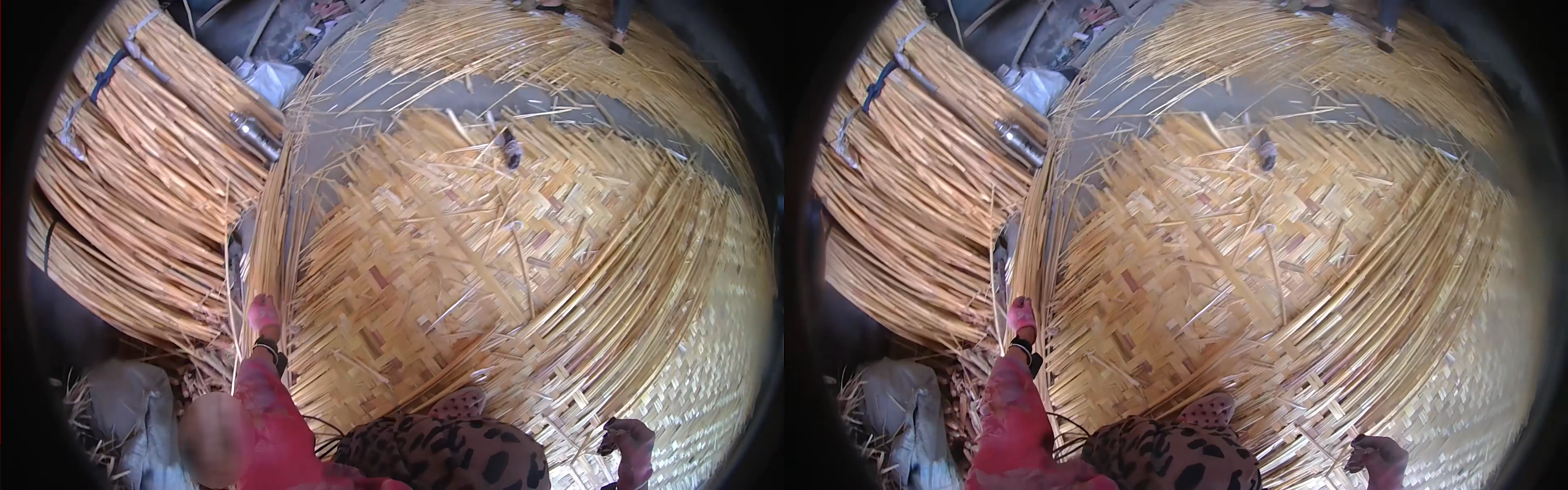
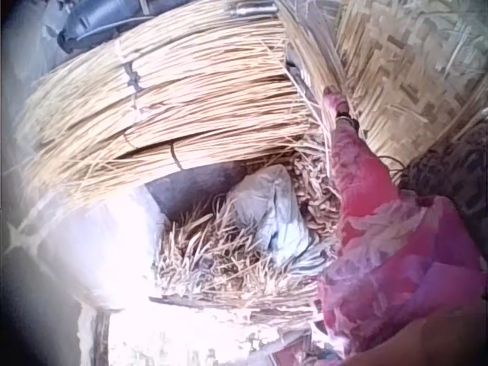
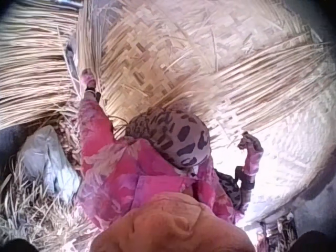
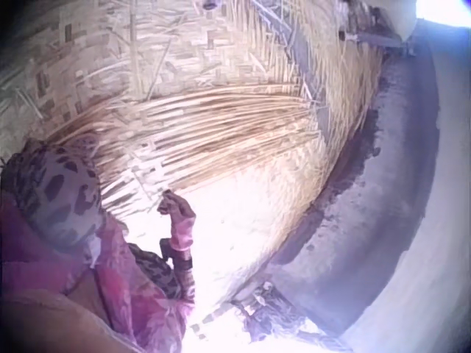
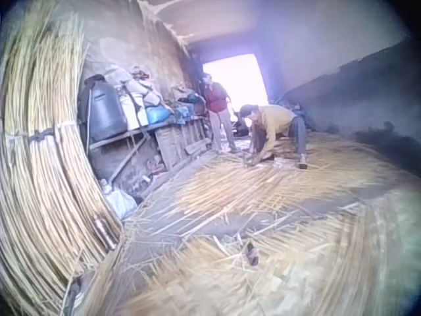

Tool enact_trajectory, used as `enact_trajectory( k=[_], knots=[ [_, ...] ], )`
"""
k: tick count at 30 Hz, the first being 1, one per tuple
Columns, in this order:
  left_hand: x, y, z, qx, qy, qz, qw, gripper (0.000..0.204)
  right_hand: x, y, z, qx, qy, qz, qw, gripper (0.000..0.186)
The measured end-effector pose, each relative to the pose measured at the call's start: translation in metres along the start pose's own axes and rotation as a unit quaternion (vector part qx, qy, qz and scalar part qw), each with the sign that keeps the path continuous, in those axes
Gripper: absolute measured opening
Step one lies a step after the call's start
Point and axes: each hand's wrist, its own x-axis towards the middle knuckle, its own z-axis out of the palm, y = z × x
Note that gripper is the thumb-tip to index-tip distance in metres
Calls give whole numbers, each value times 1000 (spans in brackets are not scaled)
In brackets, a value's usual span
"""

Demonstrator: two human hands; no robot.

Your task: Weaving bamboo strips into a large mat on the floor.

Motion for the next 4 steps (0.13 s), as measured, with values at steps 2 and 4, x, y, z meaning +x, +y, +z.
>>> enact_trajectory(
  k=[2, 4],
  knots=[
    [-18, -5, -20, 8, -12, -37, 999, 22, -2, 0, 0, -12, 17, 4, 1000, 25],
    [-9, -29, -38, 33, -8, -38, 999, 25, 4, 2, 3, -15, 2, -2, 1000, 27]
  ],
)
